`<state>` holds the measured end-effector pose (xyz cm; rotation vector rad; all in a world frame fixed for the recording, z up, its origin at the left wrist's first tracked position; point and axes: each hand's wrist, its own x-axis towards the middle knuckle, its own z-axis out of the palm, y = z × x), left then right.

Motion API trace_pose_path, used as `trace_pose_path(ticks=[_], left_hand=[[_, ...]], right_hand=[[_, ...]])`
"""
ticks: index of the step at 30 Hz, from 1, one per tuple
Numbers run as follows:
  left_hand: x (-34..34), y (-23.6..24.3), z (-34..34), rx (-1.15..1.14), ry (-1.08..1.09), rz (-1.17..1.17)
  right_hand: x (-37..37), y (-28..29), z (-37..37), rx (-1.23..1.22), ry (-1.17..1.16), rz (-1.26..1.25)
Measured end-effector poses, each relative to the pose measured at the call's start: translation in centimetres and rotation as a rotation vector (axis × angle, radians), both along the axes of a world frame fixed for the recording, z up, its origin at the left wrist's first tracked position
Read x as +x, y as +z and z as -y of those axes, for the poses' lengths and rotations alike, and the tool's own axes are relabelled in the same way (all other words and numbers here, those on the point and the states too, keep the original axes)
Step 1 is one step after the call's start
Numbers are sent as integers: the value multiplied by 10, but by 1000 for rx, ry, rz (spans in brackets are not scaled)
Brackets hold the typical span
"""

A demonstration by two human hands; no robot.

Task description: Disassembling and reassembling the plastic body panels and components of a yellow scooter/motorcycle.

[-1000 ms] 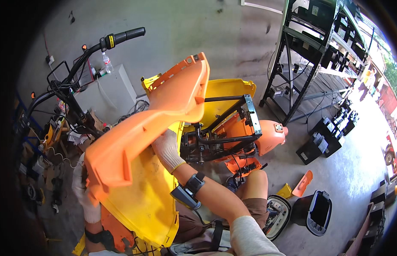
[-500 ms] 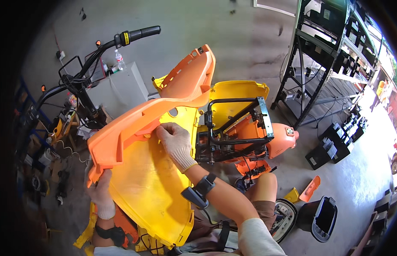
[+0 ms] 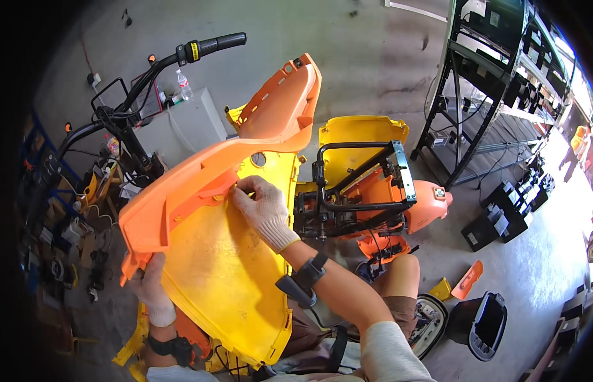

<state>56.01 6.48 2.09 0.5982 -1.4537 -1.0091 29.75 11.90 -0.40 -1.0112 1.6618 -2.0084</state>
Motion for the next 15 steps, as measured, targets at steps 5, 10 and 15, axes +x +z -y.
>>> trace_pose_path(ticks=[5, 10, 15], left_hand=[[24, -16, 18, 249, -79, -309], [83, -68, 80, 391, -548, -621], [124, -102, 134, 335, -808, -394]], right_hand=[[1, 11, -12, 88, -6, 96], [0, 24, -19, 138, 45, 98], [-1, 26, -15, 212, 14, 219]])
